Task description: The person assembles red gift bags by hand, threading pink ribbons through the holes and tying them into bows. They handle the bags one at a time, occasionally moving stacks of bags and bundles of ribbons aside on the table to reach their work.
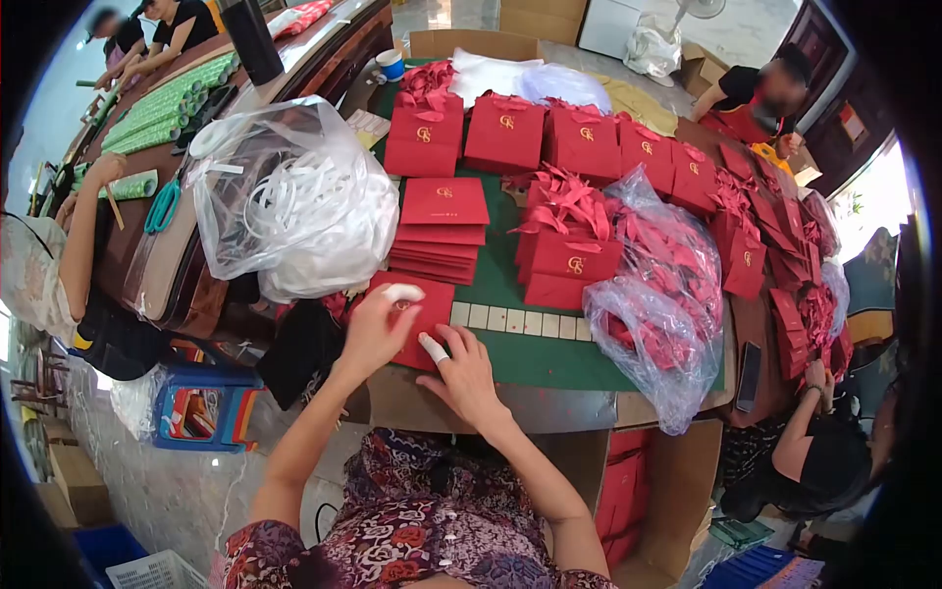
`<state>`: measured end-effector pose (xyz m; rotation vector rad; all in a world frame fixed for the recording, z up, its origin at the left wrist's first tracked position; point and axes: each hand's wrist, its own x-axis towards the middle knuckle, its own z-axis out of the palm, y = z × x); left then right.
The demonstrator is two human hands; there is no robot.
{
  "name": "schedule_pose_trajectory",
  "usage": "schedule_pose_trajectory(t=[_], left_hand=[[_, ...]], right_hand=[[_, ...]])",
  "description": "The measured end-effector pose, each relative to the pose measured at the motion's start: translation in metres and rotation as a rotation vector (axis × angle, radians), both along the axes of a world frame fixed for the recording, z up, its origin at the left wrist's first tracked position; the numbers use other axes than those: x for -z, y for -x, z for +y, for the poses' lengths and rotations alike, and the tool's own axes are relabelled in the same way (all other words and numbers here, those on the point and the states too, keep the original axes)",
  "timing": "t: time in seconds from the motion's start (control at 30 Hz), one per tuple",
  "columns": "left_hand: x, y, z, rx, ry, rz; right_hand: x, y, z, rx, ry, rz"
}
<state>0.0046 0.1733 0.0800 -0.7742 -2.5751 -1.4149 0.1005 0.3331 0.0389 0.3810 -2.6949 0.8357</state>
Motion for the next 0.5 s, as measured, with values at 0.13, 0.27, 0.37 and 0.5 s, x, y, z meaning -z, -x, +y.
schedule_pose_trajectory(t=[0.13,0.27,0.37,0.5], left_hand=[[0.013,-0.028,-0.045,-0.124,0.065,0.083],[0.016,-0.049,-0.05,-0.16,0.09,0.2],[0.006,-0.064,-0.032,-0.07,0.069,0.32],[0.015,-0.09,-0.003,0.157,0.115,0.314]], right_hand=[[0.016,-0.002,0.002,-0.026,-0.035,0.034],[0.009,-0.01,0.01,0.021,0.048,0.116],[0.01,-0.028,0.03,0.112,0.207,0.23],[0.019,-0.079,0.061,0.237,0.271,0.189]])
